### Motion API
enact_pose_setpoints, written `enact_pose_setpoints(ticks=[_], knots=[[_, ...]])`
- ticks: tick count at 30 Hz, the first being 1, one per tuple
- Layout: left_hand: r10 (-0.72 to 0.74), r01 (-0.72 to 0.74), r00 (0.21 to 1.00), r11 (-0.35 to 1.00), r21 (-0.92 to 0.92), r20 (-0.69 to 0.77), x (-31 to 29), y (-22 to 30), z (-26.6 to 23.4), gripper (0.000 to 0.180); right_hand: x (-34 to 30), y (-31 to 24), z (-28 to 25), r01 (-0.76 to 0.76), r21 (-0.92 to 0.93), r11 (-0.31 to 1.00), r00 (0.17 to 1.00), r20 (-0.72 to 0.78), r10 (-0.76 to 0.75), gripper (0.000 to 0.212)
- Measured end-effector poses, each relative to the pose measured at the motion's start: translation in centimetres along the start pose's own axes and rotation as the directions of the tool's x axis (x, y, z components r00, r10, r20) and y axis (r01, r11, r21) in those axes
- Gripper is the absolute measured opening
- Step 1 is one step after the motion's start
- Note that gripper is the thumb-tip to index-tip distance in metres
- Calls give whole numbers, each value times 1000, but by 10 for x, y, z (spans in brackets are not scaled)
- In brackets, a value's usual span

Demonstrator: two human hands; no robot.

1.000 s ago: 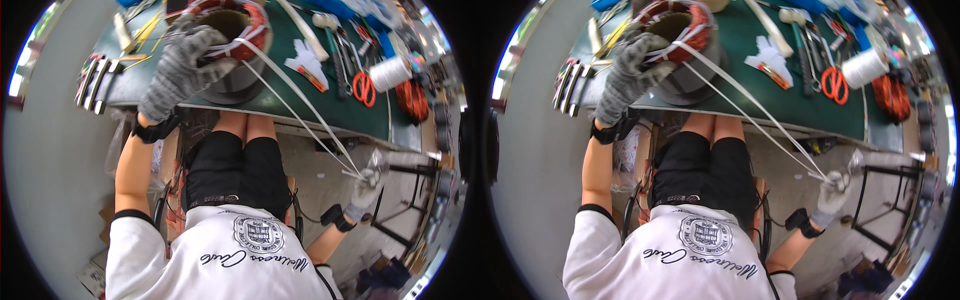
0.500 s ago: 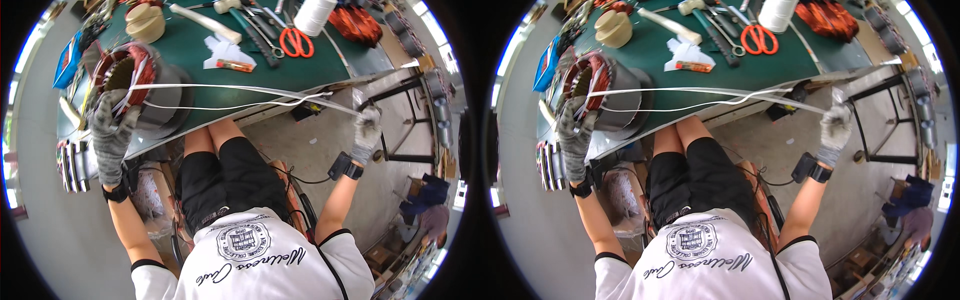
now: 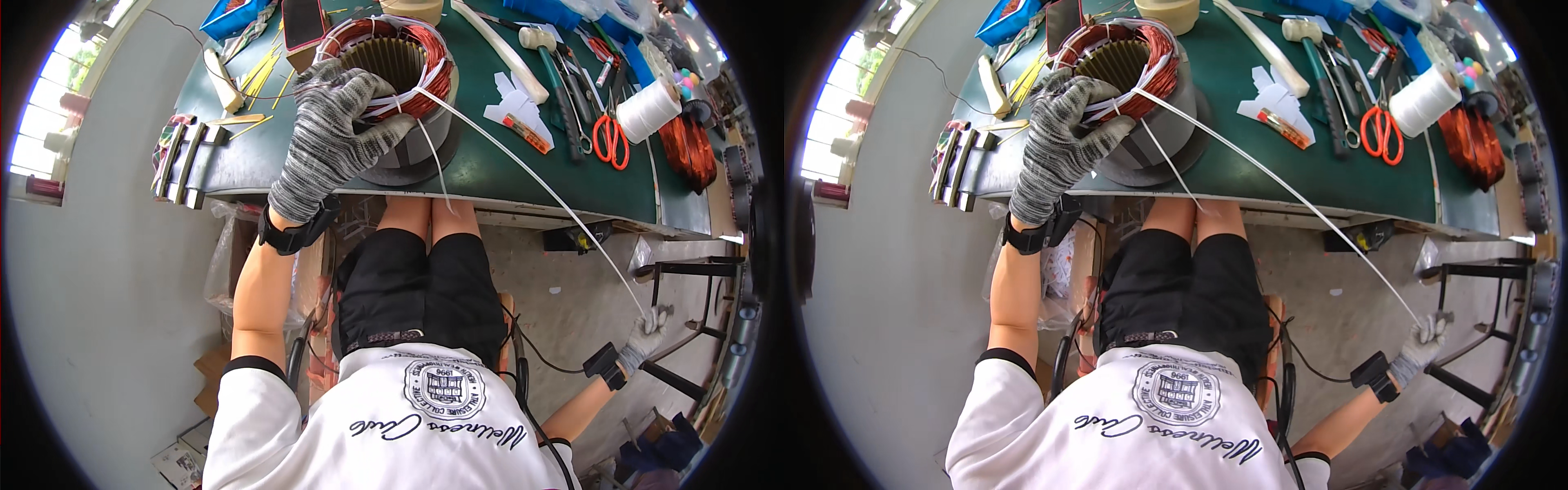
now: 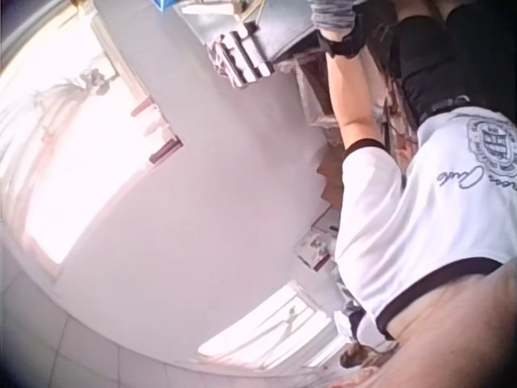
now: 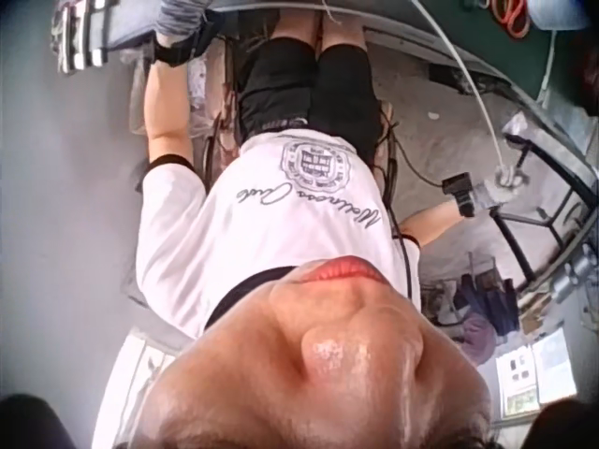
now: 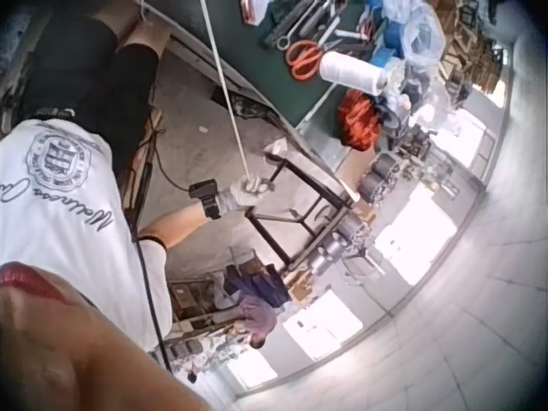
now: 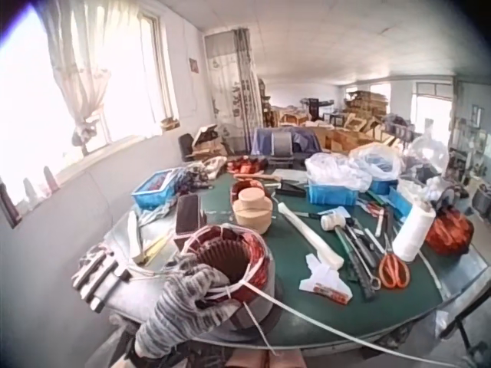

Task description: The person is tying and securing copper windings on a motor stator using thread.

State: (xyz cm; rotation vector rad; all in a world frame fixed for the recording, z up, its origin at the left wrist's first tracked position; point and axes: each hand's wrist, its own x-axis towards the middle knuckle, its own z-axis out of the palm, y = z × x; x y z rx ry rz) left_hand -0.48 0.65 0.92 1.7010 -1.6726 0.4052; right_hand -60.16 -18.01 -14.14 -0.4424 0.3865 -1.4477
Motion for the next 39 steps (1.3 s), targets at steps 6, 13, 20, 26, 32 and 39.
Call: enact_pose_setpoints(ticks=[6, 13, 20, 26, 32, 39], knots=[[38, -39, 999, 998, 56, 14, 2, 1, -5, 30, -74, -112, -153, -13, -691, 723, 653, -553, -517, 16], [48, -48, 999, 999, -21, 15, -1, -4, 1, 32, -154, -144, -147, -387, -835, 392, 559, -550, -621, 54], [50, -50, 998, 999, 14, 35, -2, -9, -1, 33, -38, 136, 71, 257, -949, -182, 962, 232, 145, 34], [-3, 13, 989, 997, -71, 145, 6, -6, -7, 32, -22, 262, 280, 819, -545, 179, 504, 832, 230, 22], [-137, 165, 971, 977, -138, 194, 4, 1, -8, 24, -9, 314, 317, 759, -447, 474, 373, 895, 245, 35], [-261, 291, 941, 949, -120, 218, 2, -2, -11, 29, -16, 330, 320, 905, -340, 258, 324, 941, 101, 34]])
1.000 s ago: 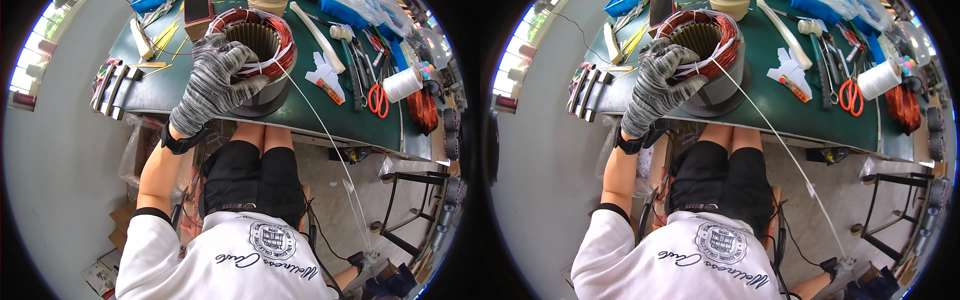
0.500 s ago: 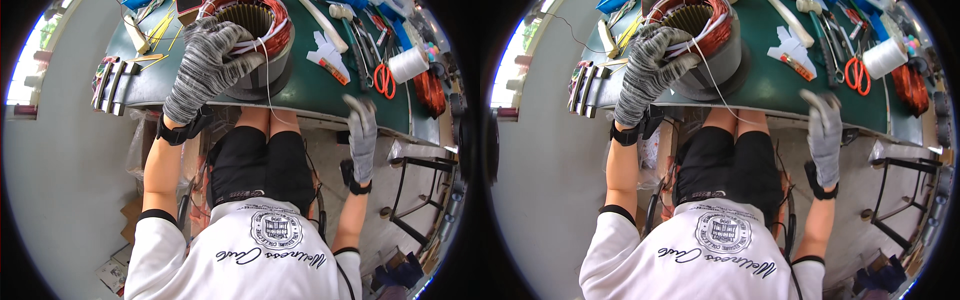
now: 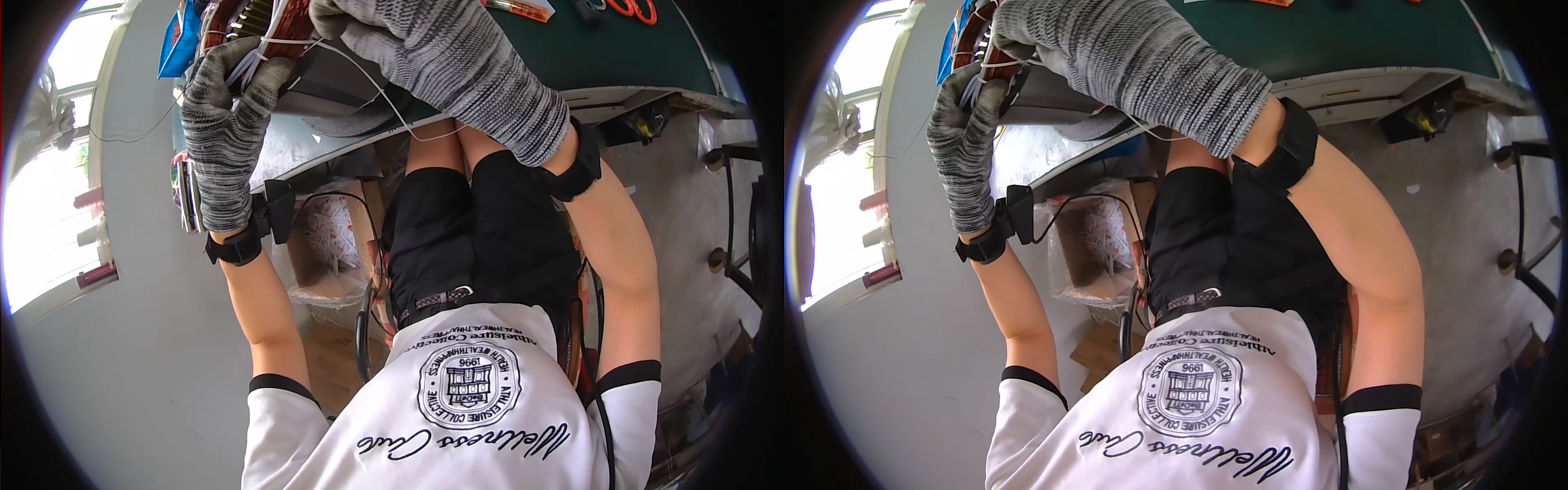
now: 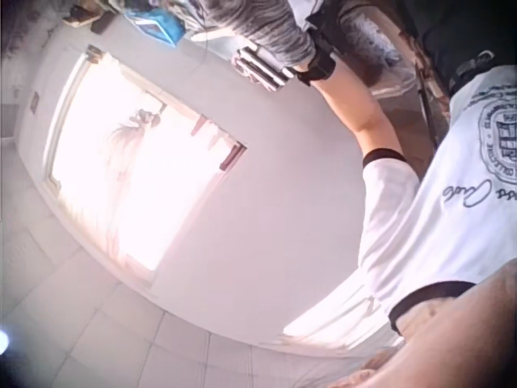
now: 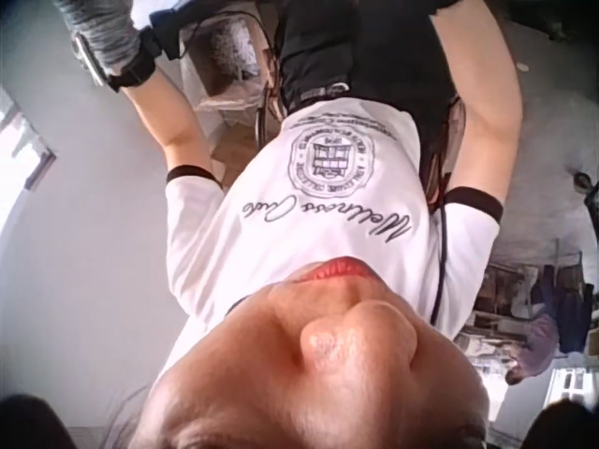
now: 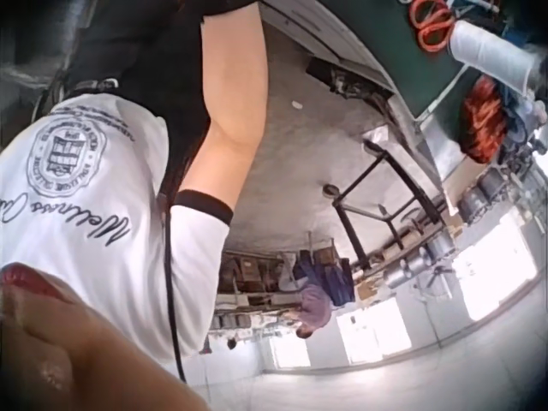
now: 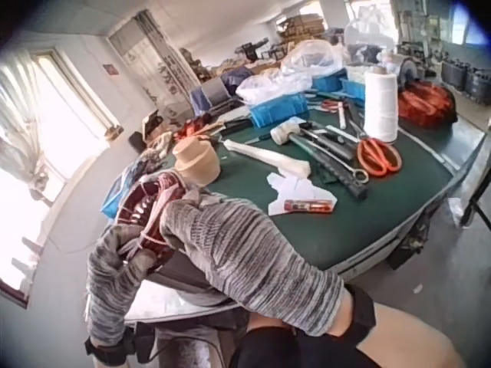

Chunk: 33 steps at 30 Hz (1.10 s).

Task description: The person is tying and securing copper windings on a motor stator using thread.

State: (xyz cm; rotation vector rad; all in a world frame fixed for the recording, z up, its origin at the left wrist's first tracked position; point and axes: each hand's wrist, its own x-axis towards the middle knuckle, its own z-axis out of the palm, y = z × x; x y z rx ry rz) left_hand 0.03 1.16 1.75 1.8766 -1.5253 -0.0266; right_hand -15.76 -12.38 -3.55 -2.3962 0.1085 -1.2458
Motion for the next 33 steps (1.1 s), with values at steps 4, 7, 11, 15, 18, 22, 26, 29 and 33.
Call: enact_pose_setpoints(ticks=[4, 7, 11, 15, 18, 22, 26, 29, 33], knots=[[-30, 29, 999, 997, 65, 14, -3, 4, 0, 41, -11, 1, 11, 132, -191, 973, 964, -202, -171, 40], [-61, 62, 998, 997, 35, -35, -4, 3, 0, 31, -13, 0, 18, 163, -142, 976, 950, -245, -195, 41], [-49, 51, 998, 997, 51, -50, -4, 0, -3, 31, -14, -3, 15, 148, -60, 987, 980, -126, -154, 42], [-82, 84, 996, 995, 55, -39, -1, 6, 3, 32, -19, -4, 5, 59, 62, 996, 995, 79, -64, 42], [-82, 85, 996, 994, 72, -34, -6, 1, -1, 32, -19, -4, 6, 80, 40, 996, 996, -36, -79, 43], [-66, 67, 997, 997, 29, -40, -3, 6, 4, 33, -15, 12, 25, 247, -103, 964, 945, -194, -263, 45], [-20, 22, 1000, 992, 127, -17, -2, 5, 4, 33, -10, -10, 0, 184, -206, 961, 961, 244, -132, 48], [23, -26, 998, 998, -58, -53, 2, 3, 7, 33, -14, -8, 23, 61, 517, 854, 998, -34, -51, 20], [51, -45, 996, 996, 82, -68, 0, 9, 4, 30, -18, -27, 19, -5, 571, 821, 1000, 27, -12, 25]])
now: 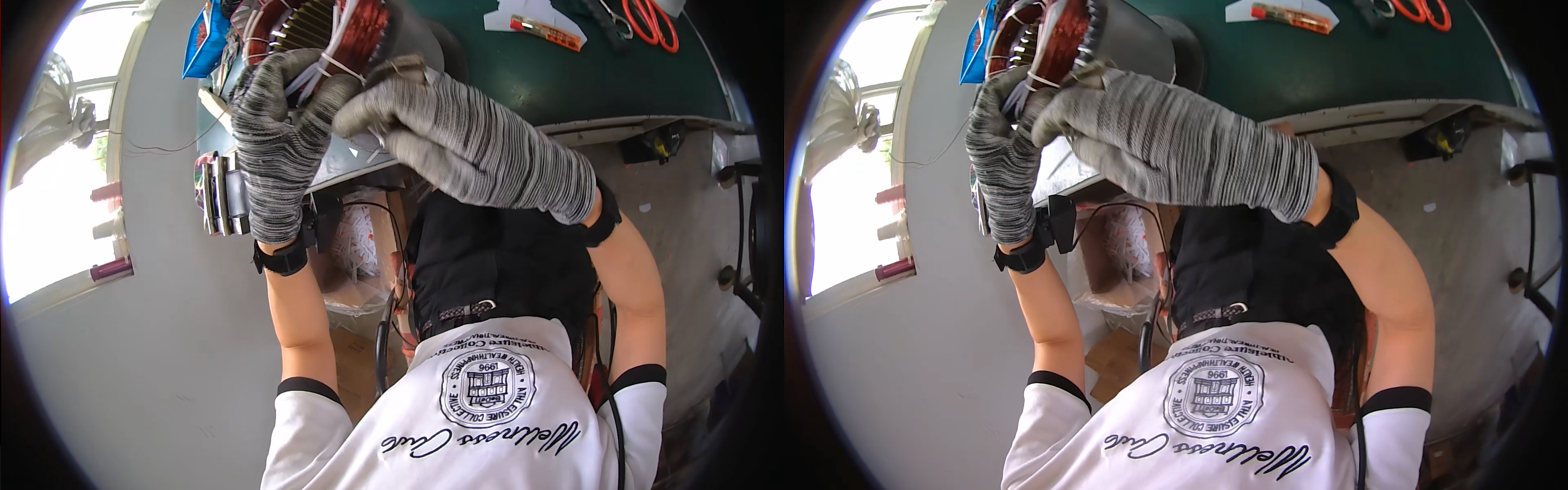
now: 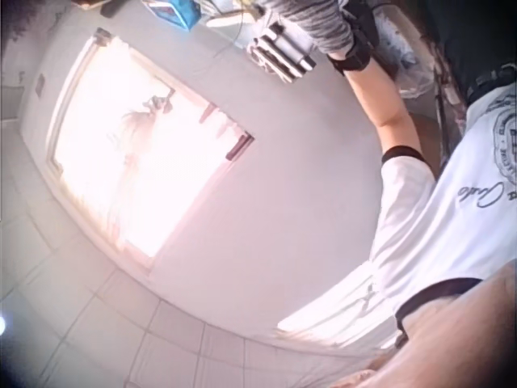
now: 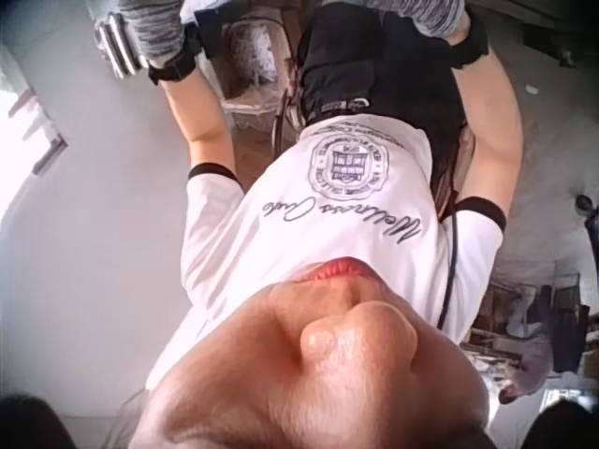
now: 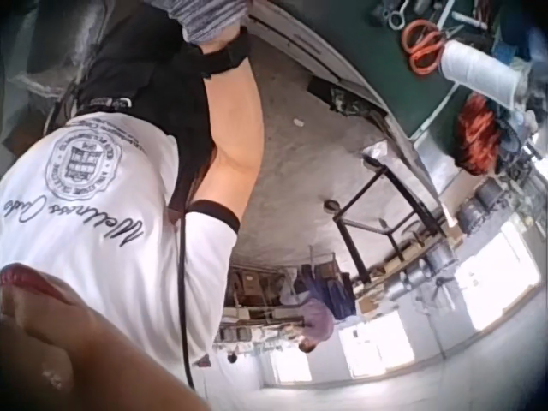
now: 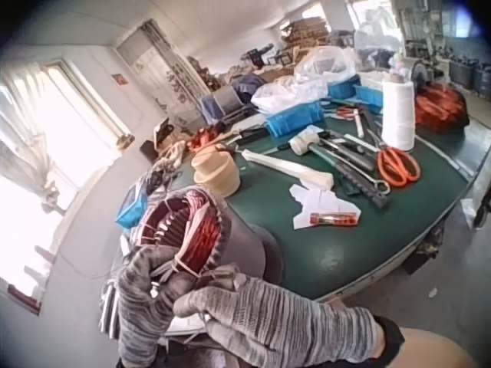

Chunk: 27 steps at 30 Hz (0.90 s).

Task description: The person is tying and securing copper windings on a motor stator using thread.

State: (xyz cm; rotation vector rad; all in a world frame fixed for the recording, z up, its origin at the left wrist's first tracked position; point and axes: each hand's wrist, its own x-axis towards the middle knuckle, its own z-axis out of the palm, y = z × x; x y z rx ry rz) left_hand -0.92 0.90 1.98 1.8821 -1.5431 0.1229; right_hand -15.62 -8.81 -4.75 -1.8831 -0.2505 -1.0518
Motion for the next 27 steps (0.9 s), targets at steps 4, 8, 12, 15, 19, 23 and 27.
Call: enact_pose_setpoints(ticks=[4, 8, 12, 15, 19, 23, 27], knots=[[106, -105, 994, 994, 40, -20, -1, -7, 5, 30, -10, -10, -12, 164, -463, 871, 963, 268, -38, 31], [157, -157, 988, 987, 36, 2, 2, -7, 3, 31, -38, -84, -127, 22, 675, 738, 913, -314, 260, 28], [151, -153, 988, 987, 55, 34, -4, -17, -12, 32, -239, -72, -207, -488, 661, 570, 470, -351, 810, 29], [236, -235, 971, 972, -24, 28, 5, -23, 1, 32, -566, -183, -310, -949, -305, 84, 302, -797, 523, 51], [235, -234, 972, 970, 59, -10, 0, -10, -1, 34, -535, -218, -264, -973, 115, 201, -25, -916, 400, 41], [196, -198, 979, 980, -30, -53, 1, -16, 3, 32, -301, -105, -194, -873, 180, 453, 155, -778, 608, 34], [217, -212, 974, 975, 72, -71, -4, -16, 4, 36, -48, -55, -68, -683, 65, 727, 635, -437, 636, 21]])
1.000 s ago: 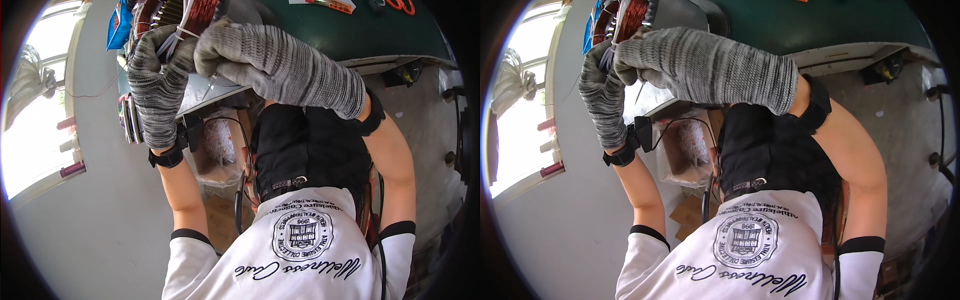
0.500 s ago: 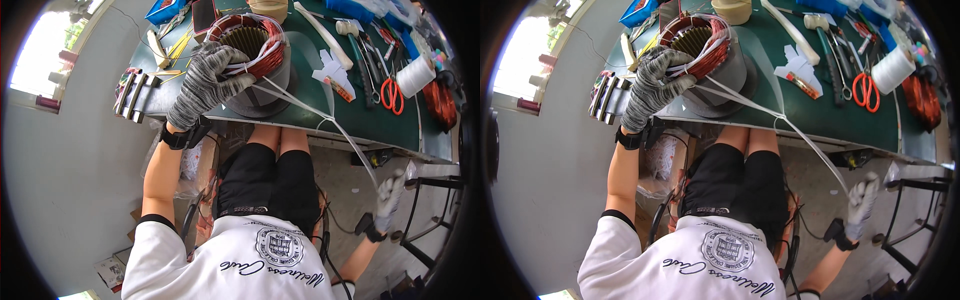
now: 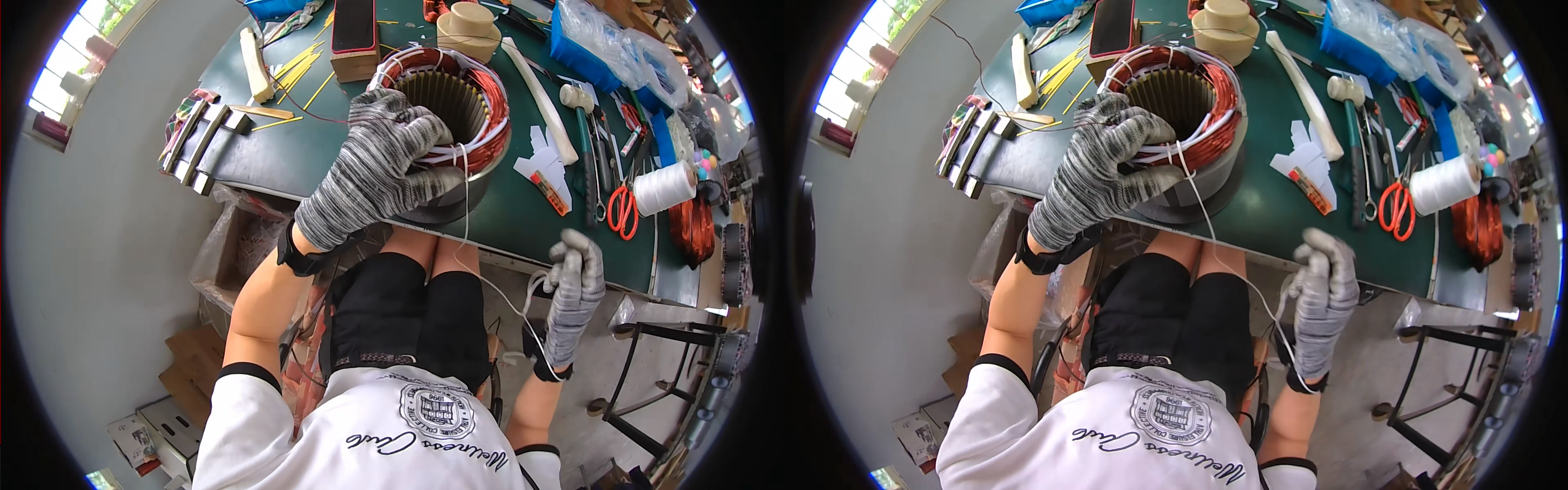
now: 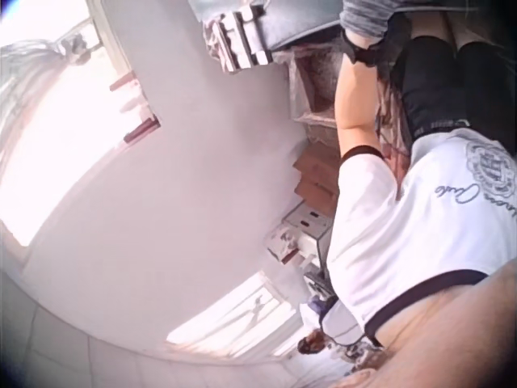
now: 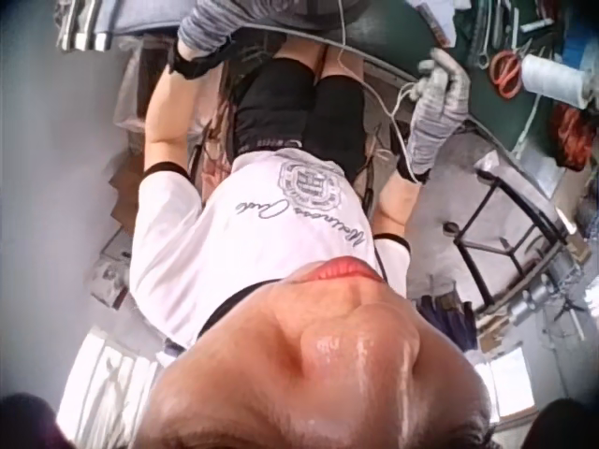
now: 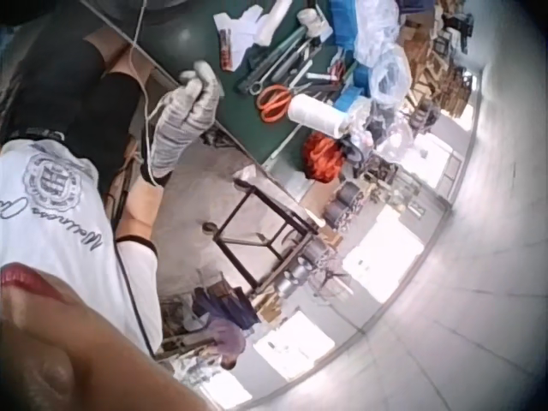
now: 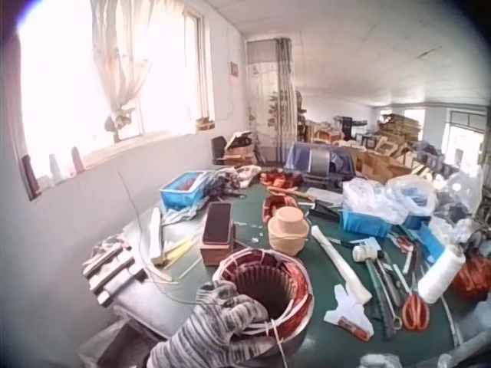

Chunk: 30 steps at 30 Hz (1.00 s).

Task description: The person is tying and securing copper windings on a motor stator using thread.

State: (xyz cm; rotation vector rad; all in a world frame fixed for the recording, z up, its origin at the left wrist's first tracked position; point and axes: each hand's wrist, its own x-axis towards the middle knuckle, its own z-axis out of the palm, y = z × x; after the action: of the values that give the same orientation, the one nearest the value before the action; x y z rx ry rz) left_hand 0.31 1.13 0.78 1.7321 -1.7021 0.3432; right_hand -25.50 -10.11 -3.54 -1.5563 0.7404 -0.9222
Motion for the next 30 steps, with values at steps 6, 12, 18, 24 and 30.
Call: enact_pose_setpoints(ticks=[6, 12, 18, 24, 30], knots=[[-49, 51, 999, 994, -93, 18, -3, 4, 3, 35, 84, -71, 82, 649, -499, 575, 739, 593, -319, 39], [-20, 19, 1000, 998, -55, -24, -2, -1, 7, 38, 112, -80, 94, 711, -547, 443, 699, 620, -357, 17], [-20, 20, 1000, 997, -68, -10, 0, -2, 7, 37, 69, -77, 63, -258, 123, 958, 820, 553, 150, 22], [12, -11, 1000, 994, -111, 13, -2, -7, 3, 37, 43, -90, 45, -653, 44, 756, 546, 719, 429, 34], [69, -71, 996, 997, -36, -49, -3, -10, 3, 44, 102, -75, 97, -613, 443, 654, 597, 802, 16, 29]])
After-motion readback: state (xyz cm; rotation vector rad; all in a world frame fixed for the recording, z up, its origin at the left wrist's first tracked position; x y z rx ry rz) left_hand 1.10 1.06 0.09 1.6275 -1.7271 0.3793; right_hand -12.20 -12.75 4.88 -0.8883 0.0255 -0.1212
